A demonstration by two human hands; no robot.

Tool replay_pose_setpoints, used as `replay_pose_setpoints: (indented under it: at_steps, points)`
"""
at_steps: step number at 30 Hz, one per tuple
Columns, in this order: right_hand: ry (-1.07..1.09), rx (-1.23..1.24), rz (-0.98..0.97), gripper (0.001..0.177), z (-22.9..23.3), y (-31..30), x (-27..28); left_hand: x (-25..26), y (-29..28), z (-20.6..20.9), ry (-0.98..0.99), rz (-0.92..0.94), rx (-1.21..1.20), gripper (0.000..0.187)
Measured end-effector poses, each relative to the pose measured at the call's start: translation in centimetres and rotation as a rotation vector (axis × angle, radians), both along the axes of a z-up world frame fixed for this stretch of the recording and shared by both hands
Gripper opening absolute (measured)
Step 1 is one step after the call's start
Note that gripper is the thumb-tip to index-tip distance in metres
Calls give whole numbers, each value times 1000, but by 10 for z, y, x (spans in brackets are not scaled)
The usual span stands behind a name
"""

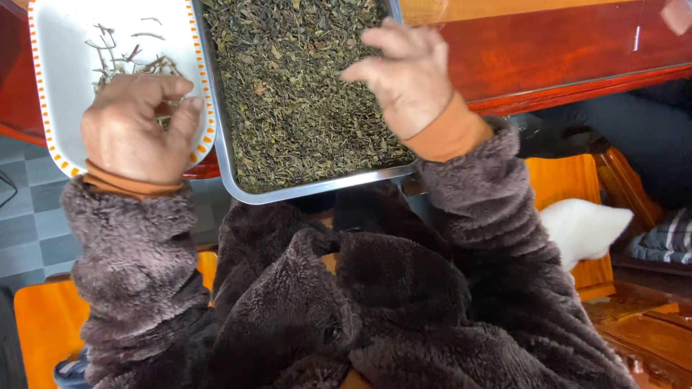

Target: Sorting dried tea leaves by manually removing stems and placing them in a separate tray

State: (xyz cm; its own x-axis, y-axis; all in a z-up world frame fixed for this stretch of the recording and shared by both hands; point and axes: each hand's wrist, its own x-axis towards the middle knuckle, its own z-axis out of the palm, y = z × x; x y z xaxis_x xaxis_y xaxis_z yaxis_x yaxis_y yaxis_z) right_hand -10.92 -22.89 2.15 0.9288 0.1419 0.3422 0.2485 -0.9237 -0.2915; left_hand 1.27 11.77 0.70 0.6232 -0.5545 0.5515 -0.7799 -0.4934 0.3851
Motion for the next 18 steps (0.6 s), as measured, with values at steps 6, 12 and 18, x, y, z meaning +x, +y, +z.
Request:
replay_pose_setpoints:
  at_steps: [6, 12, 18]
  points:
    - [-60, -211, -71, 20, -11, -31, -17, -14, -28, 9, -36, -202, -71, 4]
    - [1, -290, -145, 17, -32, -34, -28, -26, -62, 21, 85, -268, 101, 4]
    - [57, -354, -228, 7, -31, -11, -25, -10, -80, 6, 7, -205, 256, 4]
